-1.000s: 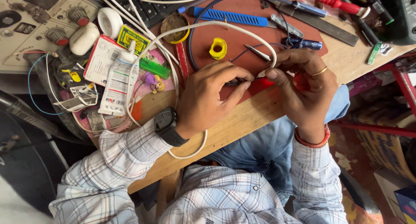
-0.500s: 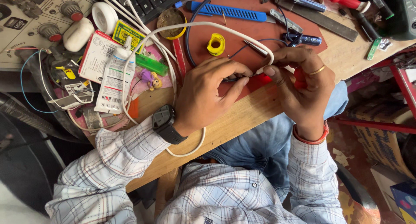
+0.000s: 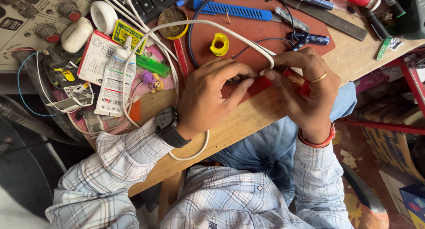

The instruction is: The person solders wires to a small LED circuit board, then connects it to a USB cable and tests the LEDs. They repeat soldering and testing steps to verify the connection.

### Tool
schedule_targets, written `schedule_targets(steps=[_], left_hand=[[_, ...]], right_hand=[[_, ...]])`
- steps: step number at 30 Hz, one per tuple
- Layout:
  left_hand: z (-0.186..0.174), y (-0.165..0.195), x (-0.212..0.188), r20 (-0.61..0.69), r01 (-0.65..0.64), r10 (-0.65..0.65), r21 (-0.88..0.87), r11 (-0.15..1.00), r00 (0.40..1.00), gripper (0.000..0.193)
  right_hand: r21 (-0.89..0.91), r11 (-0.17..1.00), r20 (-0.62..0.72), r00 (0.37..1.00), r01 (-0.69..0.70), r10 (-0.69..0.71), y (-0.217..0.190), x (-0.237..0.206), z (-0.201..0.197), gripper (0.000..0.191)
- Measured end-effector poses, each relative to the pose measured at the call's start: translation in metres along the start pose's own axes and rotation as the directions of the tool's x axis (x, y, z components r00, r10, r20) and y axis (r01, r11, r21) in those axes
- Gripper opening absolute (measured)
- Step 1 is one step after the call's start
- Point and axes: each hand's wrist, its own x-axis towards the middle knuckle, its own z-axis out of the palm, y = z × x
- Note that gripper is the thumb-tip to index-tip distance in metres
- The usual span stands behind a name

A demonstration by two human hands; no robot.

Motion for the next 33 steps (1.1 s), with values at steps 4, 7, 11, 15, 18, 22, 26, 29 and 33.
schedule_targets(steps=[4, 7, 11, 15, 18, 22, 26, 29, 33], left_hand=[[0.000, 0.000, 0.000, 0.002, 0.004, -0.004, -0.006, 1.000, 1.000, 0.008], [0.001, -0.001, -0.001, 0.000, 0.000, 0.000, -0.005, 1.000, 1.000, 0.008], [0.001, -0.002, -0.002, -0.004, 0.001, -0.001, -0.010, 1.000, 1.000, 0.007], [0.002, -0.003, -0.002, -0.018, 0.001, -0.001, -0.001, 1.000, 1.000, 0.008], [0.003, -0.005, -0.003, -0.016, 0.005, -0.005, 0.003, 1.000, 1.000, 0.008], [0.003, -0.005, -0.003, -0.013, 0.006, -0.006, 0.002, 1.000, 1.000, 0.008], [0.002, -0.003, -0.003, -0.035, -0.005, 0.004, -0.009, 1.000, 0.999, 0.008], [0.002, -0.001, -0.002, -0.034, 0.000, -0.001, -0.032, 0.999, 0.999, 0.008], [0.001, 0.001, -0.002, -0.031, -0.003, 0.001, -0.035, 0.999, 1.000, 0.008]], right_hand=[[-0.037, 0.999, -0.005, 1.000, 0.014, -0.014, -0.001, -0.001, 0.001, 0.025], [0.023, 0.998, -0.005, 0.999, -0.054, 0.054, -0.002, -0.003, 0.002, 0.021], [0.045, 0.995, 0.006, 0.996, -0.093, 0.093, -0.003, -0.002, 0.002, 0.020], [0.196, 0.960, 0.020, 0.980, -0.199, 0.199, -0.007, -0.004, 0.002, 0.021], [0.239, 0.949, 0.012, 0.978, -0.206, 0.209, -0.009, -0.005, 0.004, 0.020], [0.187, 0.967, 0.020, 0.985, -0.173, 0.173, -0.010, -0.001, 0.004, 0.019], [0.271, 0.944, 0.033, 0.982, -0.189, 0.187, -0.015, 0.005, 0.003, 0.016], [0.257, 0.948, -0.047, 0.977, -0.189, 0.208, -0.019, 0.007, 0.002, 0.013], [0.405, 0.895, -0.207, 0.934, -0.189, 0.291, -0.018, 0.008, 0.005, 0.006]])
